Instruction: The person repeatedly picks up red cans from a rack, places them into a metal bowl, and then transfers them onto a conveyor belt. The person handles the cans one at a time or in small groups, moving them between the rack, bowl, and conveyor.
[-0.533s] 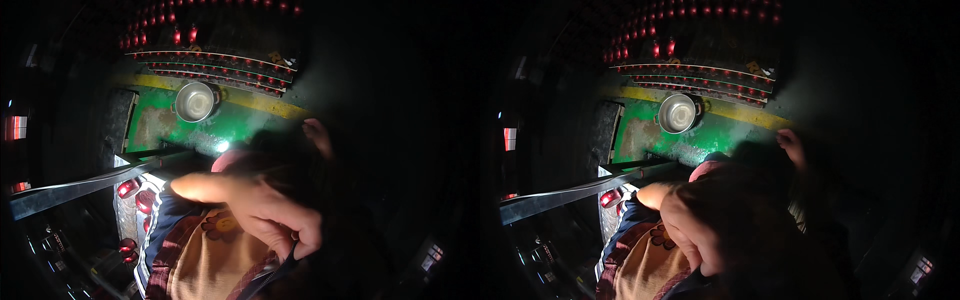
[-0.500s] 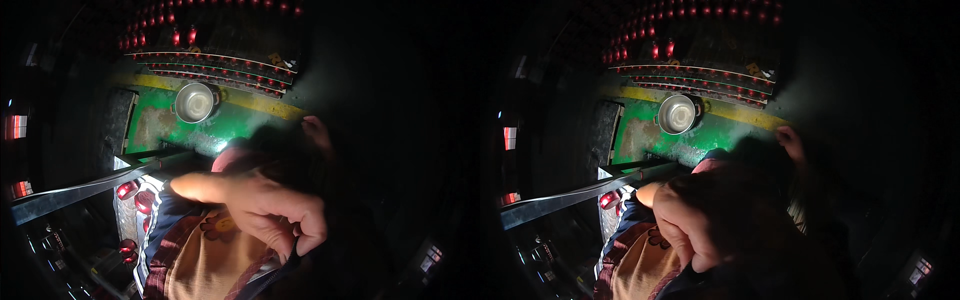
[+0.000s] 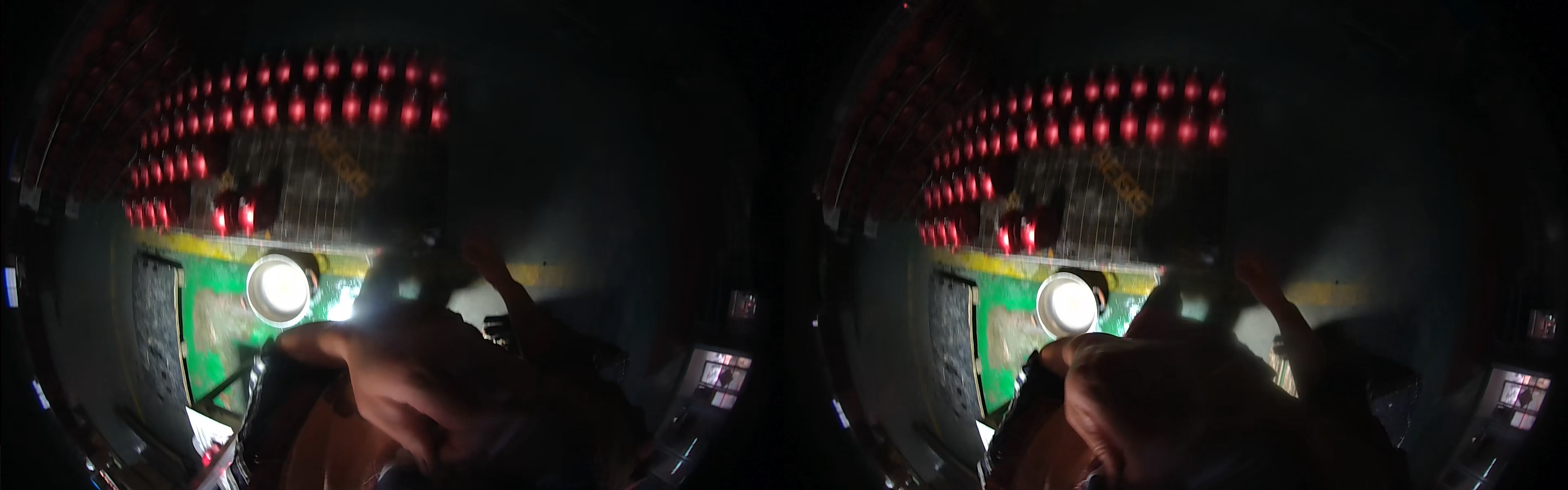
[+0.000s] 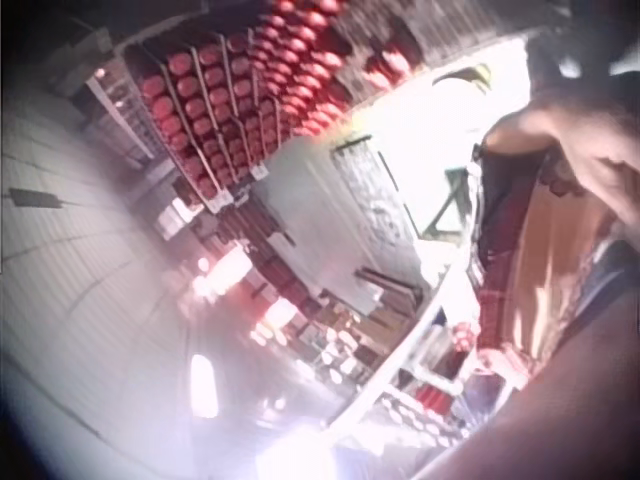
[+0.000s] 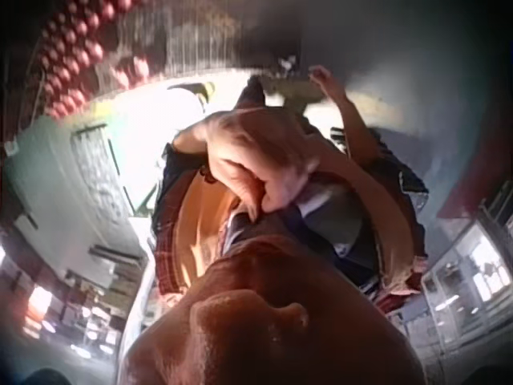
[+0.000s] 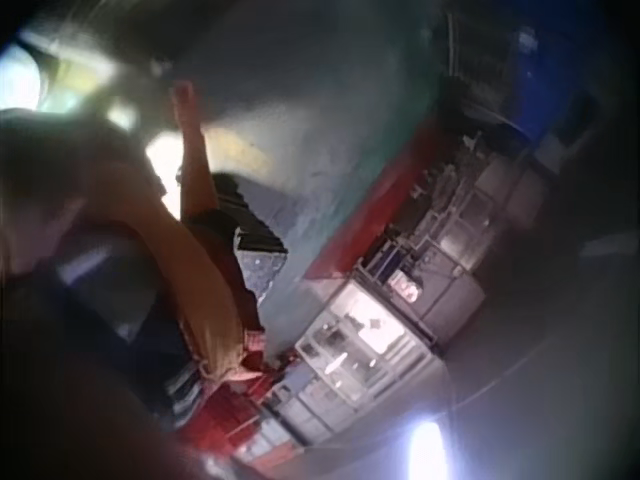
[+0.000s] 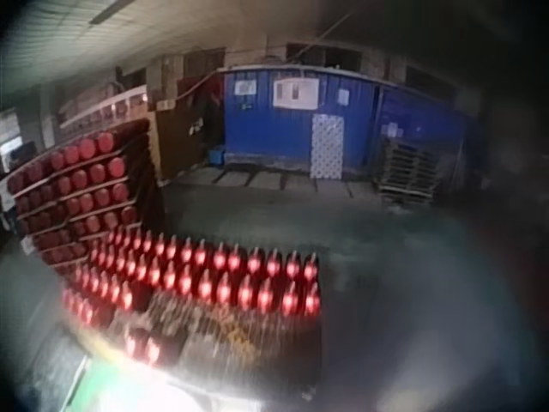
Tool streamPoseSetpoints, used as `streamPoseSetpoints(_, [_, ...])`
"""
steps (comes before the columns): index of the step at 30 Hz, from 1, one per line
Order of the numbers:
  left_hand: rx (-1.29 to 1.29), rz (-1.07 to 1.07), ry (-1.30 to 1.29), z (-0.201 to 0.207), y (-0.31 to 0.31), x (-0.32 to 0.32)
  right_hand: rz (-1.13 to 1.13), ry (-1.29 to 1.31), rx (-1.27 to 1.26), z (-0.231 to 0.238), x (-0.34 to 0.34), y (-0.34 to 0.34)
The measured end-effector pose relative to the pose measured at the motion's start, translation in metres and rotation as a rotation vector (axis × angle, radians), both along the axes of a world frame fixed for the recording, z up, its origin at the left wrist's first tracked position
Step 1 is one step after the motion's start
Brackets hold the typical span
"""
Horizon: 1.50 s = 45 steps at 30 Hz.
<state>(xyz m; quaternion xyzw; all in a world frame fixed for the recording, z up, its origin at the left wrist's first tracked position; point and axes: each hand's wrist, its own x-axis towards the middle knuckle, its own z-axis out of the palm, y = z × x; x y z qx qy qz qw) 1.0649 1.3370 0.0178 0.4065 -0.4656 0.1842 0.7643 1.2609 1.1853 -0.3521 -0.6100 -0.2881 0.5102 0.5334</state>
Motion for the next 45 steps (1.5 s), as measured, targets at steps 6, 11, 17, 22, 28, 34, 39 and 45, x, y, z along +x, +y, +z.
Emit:
streamPoseSetpoints(6, [0.461, 1.247, 1.006, -0.168, 0.22, 0.058, -0.225, -0.726, -0.038, 0.046, 0.065, 0.136])
streamPoseSetpoints(11, [0.976, 1.808, 1.272, -0.292, 0.347, 0.106, -0.313, -1.026, -0.063, 0.067, 0.116, 0.278])
streamPoseSetpoints(17, [1.12, 1.931, 1.358, -0.335, 0.353, 0.143, -0.323, -1.166, -0.178, 0.033, 0.126, 0.335])
streamPoseSetpoints(22, [0.973, 1.952, 1.482, -0.329, 0.344, 0.146, -0.347, -0.91, -0.129, 0.012, 0.148, 0.326])
streamPoseSetpoints(28, [0.751, 2.034, 1.393, -0.316, 0.272, 0.083, -0.368, -0.131, 0.141, -0.003, 0.207, 0.267])
streamPoseSetpoints(34, [-0.33, 1.707, 1.41, -0.271, 0.114, -0.068, -0.321, 0.433, 0.078, 0.06, 0.19, 0.156])
streamPoseSetpoints(39, [-1.359, 1.436, 0.97, -0.243, 0.016, -0.162, 0.037, 0.595, 0.081, 0.053, 0.086, 0.157])
streamPoseSetpoints(45, [-1.698, 1.214, 0.673, -0.321, -0.005, -0.312, 0.408, 0.959, -0.196, 0.022, -0.116, 0.204])
